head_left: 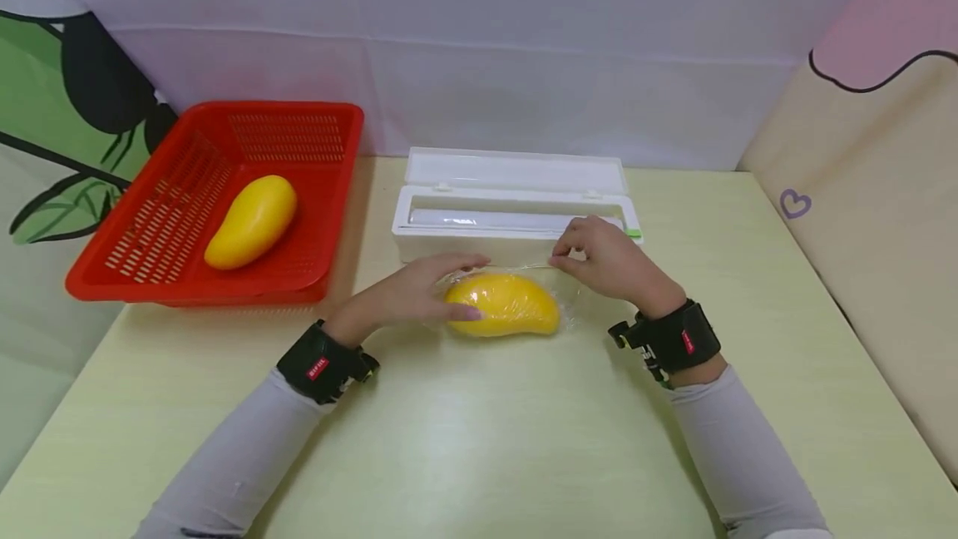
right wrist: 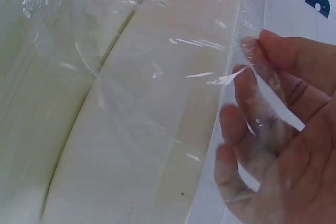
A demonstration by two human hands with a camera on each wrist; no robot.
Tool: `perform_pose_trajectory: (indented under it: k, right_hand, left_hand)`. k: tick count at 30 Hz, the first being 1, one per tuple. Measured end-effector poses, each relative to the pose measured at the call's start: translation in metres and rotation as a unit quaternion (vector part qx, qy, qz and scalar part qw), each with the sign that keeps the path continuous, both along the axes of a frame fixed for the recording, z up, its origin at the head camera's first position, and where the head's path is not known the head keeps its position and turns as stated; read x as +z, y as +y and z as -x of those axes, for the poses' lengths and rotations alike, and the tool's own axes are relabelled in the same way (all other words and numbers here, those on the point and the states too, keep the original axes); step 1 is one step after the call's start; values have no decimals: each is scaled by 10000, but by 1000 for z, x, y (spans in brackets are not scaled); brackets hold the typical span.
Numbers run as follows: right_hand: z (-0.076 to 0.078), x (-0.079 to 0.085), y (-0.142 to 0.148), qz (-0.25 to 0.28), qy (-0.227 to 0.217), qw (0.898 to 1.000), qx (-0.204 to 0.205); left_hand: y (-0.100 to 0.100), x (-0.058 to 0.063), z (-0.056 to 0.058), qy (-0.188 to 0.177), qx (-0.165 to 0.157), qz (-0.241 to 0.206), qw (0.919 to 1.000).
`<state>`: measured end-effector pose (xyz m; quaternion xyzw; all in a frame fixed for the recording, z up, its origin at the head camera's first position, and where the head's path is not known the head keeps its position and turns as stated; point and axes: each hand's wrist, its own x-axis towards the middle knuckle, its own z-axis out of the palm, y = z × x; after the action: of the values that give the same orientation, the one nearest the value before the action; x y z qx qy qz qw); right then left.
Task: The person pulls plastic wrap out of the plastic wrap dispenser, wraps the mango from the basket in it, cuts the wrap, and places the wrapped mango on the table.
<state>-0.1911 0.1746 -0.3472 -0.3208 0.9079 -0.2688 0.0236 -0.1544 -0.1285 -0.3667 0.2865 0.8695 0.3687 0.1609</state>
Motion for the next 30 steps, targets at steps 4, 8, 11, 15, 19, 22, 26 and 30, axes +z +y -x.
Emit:
perform_pose_trajectory:
  k: [4, 8, 11, 15, 19, 22, 26, 30]
  right_hand:
    - [-2, 4, 0, 545, -369, 9978, 38]
    - [-6, 8, -2, 894, -590, 9942, 54]
    - [-11, 13, -4, 1203, -406, 9919, 31]
    - [-19, 18, -11, 1764, 455, 9832, -134]
    - [-28, 22, -22, 2308, 1833, 9554, -186]
    - [-34, 23, -29, 2714, 2648, 9252, -123]
    - [-41, 24, -37, 3342, 2956, 8949, 129]
    - [-45, 26, -43, 3794, 3182, 8661, 690]
  left_hand:
    - [8, -1, -3, 292, -115, 524, 9981]
    - [11, -1, -4, 474, -236, 462, 9975]
    - [10, 1, -4, 328, -176, 181, 9991]
    - [7, 4, -4, -104, -96, -423, 9990]
    - [7, 9, -5, -525, -85, -1212, 9912]
    - [8, 14, -8, -833, -153, -1800, 9800]
    - [8, 19, -13, -1151, -310, -2252, 9670]
    - [9, 20, -17, -1306, -269, -2425, 9609]
